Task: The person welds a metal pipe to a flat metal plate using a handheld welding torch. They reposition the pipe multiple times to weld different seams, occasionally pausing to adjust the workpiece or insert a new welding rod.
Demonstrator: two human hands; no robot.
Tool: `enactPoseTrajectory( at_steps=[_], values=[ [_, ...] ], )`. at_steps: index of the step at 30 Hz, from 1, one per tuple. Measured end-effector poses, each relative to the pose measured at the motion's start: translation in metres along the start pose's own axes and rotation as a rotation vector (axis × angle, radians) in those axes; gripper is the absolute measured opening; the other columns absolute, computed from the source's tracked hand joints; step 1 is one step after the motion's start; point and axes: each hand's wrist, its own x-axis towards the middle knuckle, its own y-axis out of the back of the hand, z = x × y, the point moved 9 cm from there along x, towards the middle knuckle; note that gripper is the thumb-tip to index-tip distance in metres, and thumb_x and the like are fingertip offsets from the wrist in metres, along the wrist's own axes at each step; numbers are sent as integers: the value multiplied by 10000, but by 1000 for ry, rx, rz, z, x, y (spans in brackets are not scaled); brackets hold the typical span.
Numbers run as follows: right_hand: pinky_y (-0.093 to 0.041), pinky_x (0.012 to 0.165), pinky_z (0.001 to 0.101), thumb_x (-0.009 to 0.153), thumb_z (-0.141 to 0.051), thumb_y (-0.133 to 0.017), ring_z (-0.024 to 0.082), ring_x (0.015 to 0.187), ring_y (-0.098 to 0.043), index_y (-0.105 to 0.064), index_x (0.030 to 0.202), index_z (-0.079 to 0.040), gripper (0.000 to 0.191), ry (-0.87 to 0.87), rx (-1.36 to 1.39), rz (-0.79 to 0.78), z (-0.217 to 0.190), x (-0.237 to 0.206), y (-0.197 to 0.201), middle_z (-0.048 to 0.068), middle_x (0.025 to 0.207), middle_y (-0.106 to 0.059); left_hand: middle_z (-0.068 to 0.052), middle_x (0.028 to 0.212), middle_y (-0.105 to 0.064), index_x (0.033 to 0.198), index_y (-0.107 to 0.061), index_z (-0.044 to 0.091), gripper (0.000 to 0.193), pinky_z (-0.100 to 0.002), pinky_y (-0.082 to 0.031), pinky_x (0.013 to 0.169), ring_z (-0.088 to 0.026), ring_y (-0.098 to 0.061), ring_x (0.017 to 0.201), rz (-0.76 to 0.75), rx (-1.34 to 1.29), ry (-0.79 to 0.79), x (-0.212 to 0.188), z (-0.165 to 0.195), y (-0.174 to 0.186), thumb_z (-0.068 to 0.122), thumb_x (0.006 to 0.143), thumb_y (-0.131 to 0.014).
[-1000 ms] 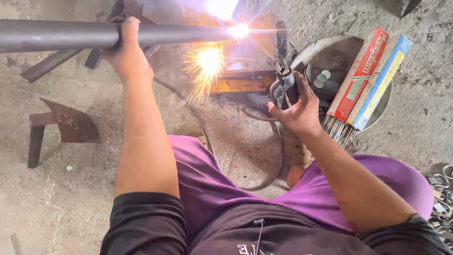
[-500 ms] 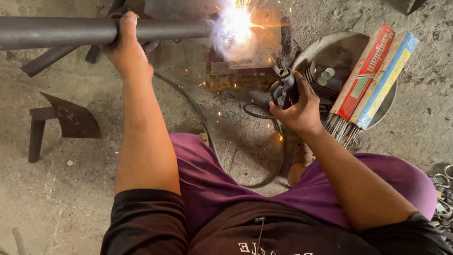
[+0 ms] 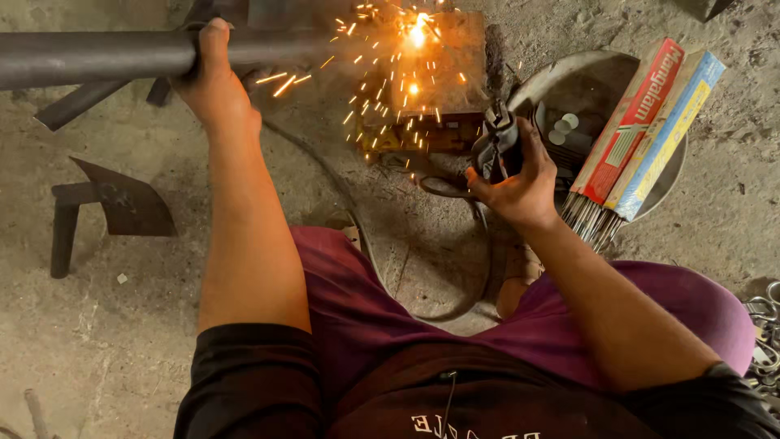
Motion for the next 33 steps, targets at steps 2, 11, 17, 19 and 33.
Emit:
enactPoseTrajectory(
  at_steps=[2,11,17,19,33],
  values=[
    [-562,993,400,775,-273,-940,332,1159,-688,-473,1466,90,910,11,-77,-7,1,3,3,243,1291,-652,-67,1031,-671,1077,-620,23,424,-433,-639,621,-237,-676,986,13,2,56,-2,-2,0,251,811,-858],
    [-566,998,390,743,-276,-922,320,1144,-699,-511,1438,93,888,-42,-31,-36,1,5,-5,221,1267,-668,-62,1030,-682,1113,-567,111,467,-418,-674,571,-222,-722,958,59,5,135,-9,5,-4,268,778,-852],
    [-562,1003,393,729,-278,-921,321,1141,-702,-504,1436,98,903,-58,-30,-43,2,7,-7,219,1250,-667,-65,1010,-684,1074,-566,120,459,-439,-664,547,-206,-696,928,92,-39,129,2,-9,5,235,736,-854],
    [-559,1001,398,724,-273,-924,335,1135,-696,-512,1426,99,895,-21,-57,-36,0,7,-7,224,1242,-666,-53,1014,-671,1036,-603,76,401,-451,-644,548,-192,-663,935,92,-19,141,5,-15,9,226,753,-844],
    [-586,965,376,742,-237,-925,283,1109,-725,-492,1443,78,881,-19,24,-52,3,2,-11,182,1230,-687,-26,1002,-687,1012,-626,120,328,-416,-638,590,-216,-691,975,42,24,151,-8,5,-3,268,797,-825]
  ],
)
